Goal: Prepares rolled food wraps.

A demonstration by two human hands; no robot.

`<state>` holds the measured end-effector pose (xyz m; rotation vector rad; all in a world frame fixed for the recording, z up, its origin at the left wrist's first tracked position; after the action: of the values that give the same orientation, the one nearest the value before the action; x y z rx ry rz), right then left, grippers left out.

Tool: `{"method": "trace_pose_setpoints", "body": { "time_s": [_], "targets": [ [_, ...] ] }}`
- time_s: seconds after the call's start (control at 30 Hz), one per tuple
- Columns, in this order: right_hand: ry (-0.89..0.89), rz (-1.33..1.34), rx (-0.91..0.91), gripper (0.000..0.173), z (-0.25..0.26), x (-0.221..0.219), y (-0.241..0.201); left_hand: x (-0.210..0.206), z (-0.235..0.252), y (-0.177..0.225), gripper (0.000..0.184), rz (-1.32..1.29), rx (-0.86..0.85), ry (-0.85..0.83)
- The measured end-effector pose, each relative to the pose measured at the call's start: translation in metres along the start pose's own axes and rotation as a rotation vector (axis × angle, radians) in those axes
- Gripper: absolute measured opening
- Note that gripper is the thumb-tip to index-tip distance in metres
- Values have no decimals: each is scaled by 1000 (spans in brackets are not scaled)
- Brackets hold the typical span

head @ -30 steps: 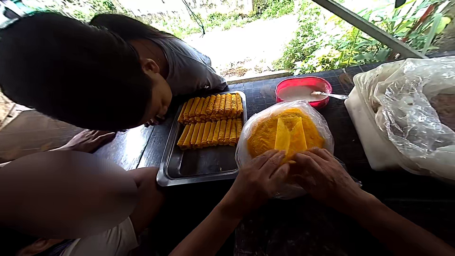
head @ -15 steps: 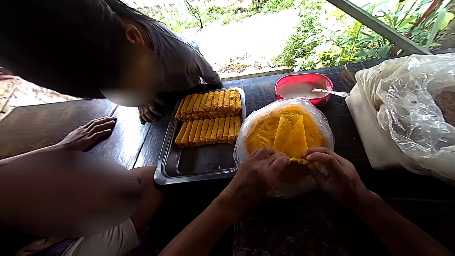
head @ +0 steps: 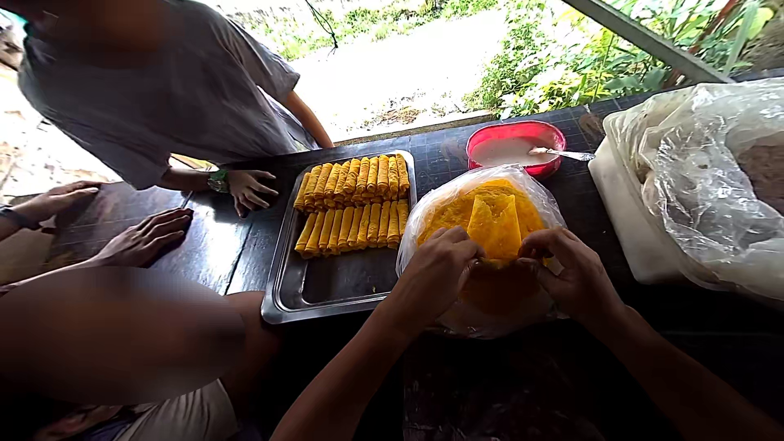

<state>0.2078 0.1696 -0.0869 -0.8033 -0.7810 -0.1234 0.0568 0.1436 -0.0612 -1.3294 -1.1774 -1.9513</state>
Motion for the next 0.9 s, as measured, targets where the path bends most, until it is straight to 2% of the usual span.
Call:
{"method": "trace_pose_setpoints", "body": {
  "time_s": [0.13, 0.23, 0.4, 0.6, 0.73, 0.83, 0.9],
  "targets": [
    [69, -190, 193, 20, -13, -7, -28, -1, -5, 17, 14, 60, -58, 99],
    [98, -330, 234, 21, -22, -13, -36, -6, -12, 29, 20, 170, -87, 119],
    [88, -324, 162, 21, -8, -11, -29, -5, -8, 28, 17, 235, -107, 140],
    [-26, -127, -16, 21, 18, -5, -2, 6, 11, 3, 12, 48, -76, 80],
    [-90, -8, -94, 15, 31, -4, 17, 7, 20, -10, 10, 25, -40, 33],
    [-59, -16, -85, 14, 33, -2, 15, 7, 25, -11, 9, 45, -28, 28],
    [-7, -96, -13, 14, 28, -2, 4, 6, 23, -2, 11, 85, -55, 48]
  ]
}}
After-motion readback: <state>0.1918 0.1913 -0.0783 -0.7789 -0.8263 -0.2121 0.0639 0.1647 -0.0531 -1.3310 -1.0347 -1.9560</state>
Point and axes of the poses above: each hand's wrist, its own z-axis towards the middle knuckle, its own x-axis out of the back of the hand, y = z × x, the point moved 10 cm from there along z, towards the middle knuckle, and after that the axes turned 11 degrees about -y, right-handed, at the moved point
